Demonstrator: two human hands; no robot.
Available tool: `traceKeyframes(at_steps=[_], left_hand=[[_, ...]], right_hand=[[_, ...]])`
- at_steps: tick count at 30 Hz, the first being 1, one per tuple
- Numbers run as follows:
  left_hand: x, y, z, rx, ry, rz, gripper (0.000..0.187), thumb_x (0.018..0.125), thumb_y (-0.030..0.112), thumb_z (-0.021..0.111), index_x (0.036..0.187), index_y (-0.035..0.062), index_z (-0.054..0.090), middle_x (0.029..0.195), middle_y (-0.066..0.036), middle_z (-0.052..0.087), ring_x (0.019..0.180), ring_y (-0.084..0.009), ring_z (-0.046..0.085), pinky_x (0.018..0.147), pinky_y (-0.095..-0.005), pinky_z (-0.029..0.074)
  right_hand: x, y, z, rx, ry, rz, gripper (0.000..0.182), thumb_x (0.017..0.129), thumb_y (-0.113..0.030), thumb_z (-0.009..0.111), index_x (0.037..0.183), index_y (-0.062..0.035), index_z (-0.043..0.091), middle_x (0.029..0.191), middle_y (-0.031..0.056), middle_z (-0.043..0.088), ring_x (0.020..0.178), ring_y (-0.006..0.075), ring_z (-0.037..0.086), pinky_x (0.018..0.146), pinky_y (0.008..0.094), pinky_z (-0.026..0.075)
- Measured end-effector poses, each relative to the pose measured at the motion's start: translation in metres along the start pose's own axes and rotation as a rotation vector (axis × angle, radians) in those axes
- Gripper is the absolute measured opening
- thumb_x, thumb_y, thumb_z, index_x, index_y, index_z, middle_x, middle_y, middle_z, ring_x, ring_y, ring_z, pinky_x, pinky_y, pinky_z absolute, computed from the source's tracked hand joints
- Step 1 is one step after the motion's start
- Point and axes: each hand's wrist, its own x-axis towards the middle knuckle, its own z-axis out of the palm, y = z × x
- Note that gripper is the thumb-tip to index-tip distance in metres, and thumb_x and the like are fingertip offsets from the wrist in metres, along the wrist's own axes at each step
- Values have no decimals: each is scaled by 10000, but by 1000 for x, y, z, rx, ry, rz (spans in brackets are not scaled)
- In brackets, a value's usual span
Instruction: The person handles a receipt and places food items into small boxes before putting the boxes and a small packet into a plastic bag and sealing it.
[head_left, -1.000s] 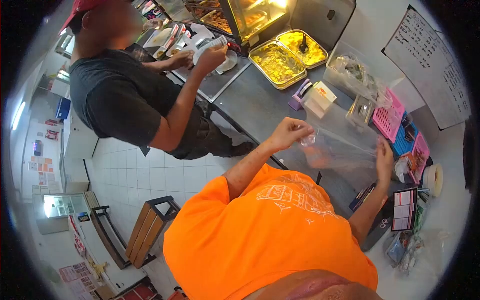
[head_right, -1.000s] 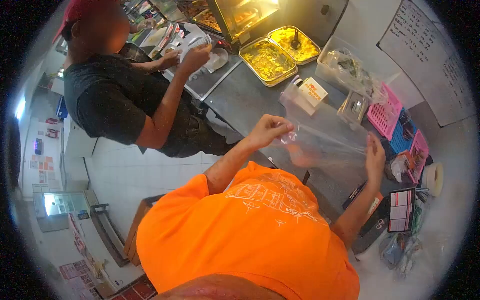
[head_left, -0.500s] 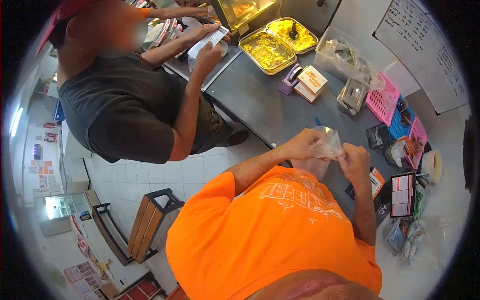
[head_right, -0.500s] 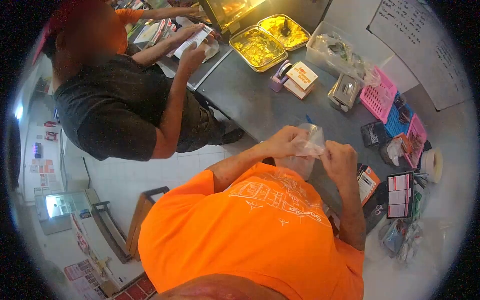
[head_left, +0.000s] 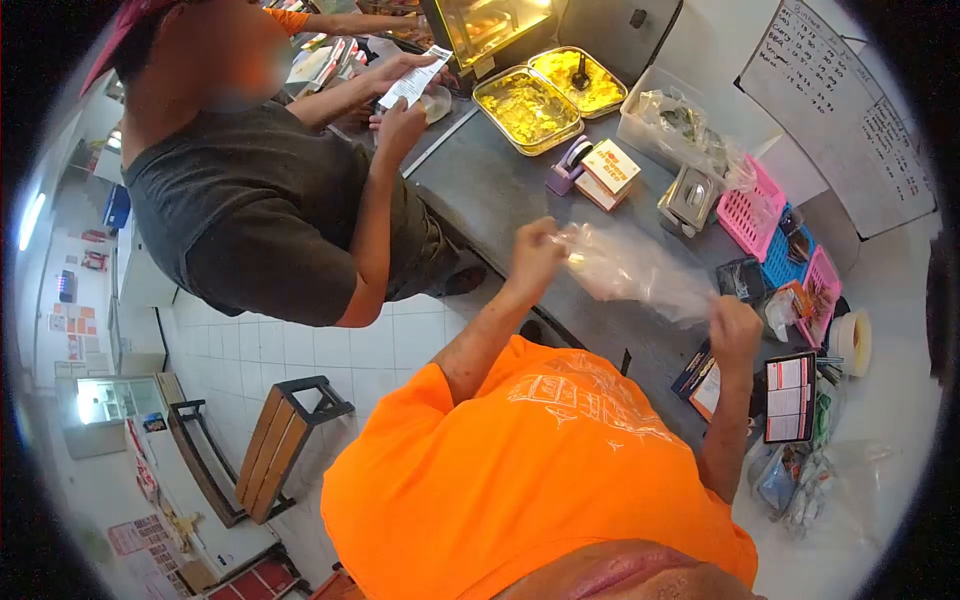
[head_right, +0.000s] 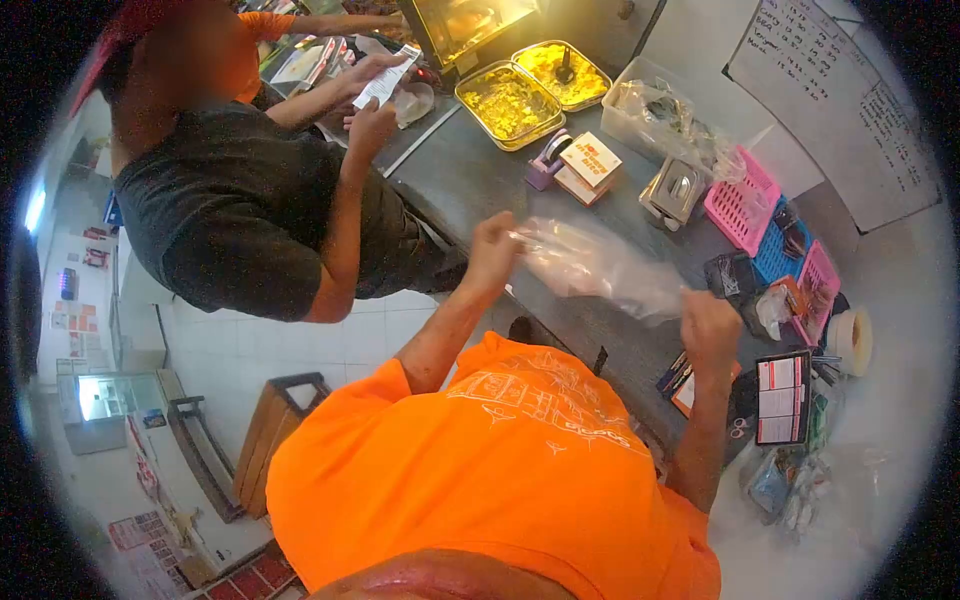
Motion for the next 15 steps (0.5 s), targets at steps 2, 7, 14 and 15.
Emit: traceKeyframes(at_steps=[2,7,14,15], left_hand=[[4,4,-7,-456,5,-68,217,833,2,584,668,76,464,661,49,466,584,-41,443,540,-231,426],[-4,20,5,-538,-47,-347,144,880,36,529,771,128,514,659,61,445,538,-43,414,436,-205,324],[2,29,-24,-299,-109,-275,72,897,124,601,908,80,546,601,40,421,511,-77,431,436,-265,344],[6,27,-19,-121,-69,-86,109,893,146,619,904,70,542,615,8,465,524,-112,467,464,-287,380]], right_hand=[[-14,27,20,141,91,177,270,879,-164,671,715,-45,492,637,72,546,551,265,556,517,372,405],[-53,53,77,1048,125,801,165,893,-130,653,838,-83,505,695,21,539,610,195,553,560,333,431],[-48,62,75,1191,3,803,280,865,-27,620,1107,-109,505,877,43,546,797,182,575,711,319,507],[-40,60,74,1141,-9,748,321,861,-12,615,1145,-113,505,903,46,547,824,180,579,733,316,518]])
